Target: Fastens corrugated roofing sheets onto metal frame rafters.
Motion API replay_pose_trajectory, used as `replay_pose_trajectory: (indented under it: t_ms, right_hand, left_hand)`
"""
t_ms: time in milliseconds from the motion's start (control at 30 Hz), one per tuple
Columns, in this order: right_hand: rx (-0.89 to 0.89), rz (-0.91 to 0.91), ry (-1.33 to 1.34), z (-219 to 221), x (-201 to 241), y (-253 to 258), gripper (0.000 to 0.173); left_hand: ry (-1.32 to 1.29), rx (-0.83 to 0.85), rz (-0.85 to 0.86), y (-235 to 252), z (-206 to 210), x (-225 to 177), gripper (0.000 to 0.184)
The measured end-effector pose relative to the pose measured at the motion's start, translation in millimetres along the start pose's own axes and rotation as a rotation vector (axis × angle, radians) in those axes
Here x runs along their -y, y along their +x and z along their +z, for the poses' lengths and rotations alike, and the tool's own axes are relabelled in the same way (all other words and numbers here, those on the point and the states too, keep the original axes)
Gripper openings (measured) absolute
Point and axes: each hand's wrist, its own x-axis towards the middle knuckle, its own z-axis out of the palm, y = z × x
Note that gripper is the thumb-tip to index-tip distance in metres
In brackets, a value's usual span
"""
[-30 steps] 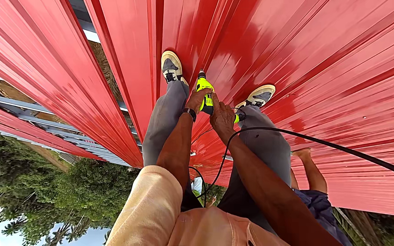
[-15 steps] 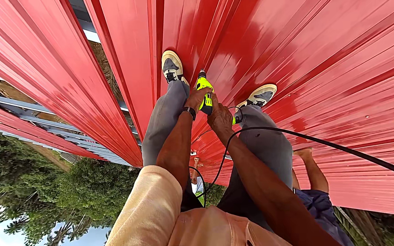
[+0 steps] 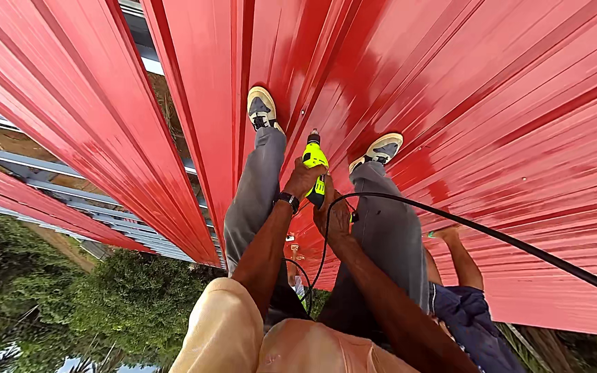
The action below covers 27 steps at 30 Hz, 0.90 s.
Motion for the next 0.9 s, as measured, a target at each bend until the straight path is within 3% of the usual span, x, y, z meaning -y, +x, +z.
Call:
replay_pose_trajectory:
  t_ms: [200,333,433,500,600,733,900]
  right_hand:
    - [-0.069,-0.044,0.097,-38.5,3.3,-69.4,0.086]
    - [-0.069,0.000,0.248,-68.5,12.6,-103.2,0.084]
    - [-0.092,-0.024,0.494,-87.3,7.0,-123.3,0.073]
    - [-0.077,-0.007,0.846,-96.1,-2.6,-129.4,0.053]
    - [0.044,0.114,1.293,-122.4,-20.1,-140.9,0.057]
    - [0.025,0.195,1.481,-153.7,-57.0,-157.3,0.059]
    - [0.011,0.137,1.592,-197.4,-110.1,-173.1,0.051]
  left_hand:
    - [0.096,-0.049,-0.021,-108.3,11.9,-37.3,0.089]
    - [0.021,-0.049,0.111,-126.5,24.8,-28.3,0.087]
    - [-0.077,-0.019,0.127,-152.1,36.5,-31.9,0.084]
    - [-0.116,0.015,0.134,-178.9,42.4,-30.2,0.074]
    - [-0.133,0.062,0.226,-223.3,44.4,-8.8,0.065]
    - [-0.139,-0.014,0.265,-253.2,53.4,9.3,0.069]
    - [-0.238,-0.091,0.333,-266.4,61.6,28.7,0.055]
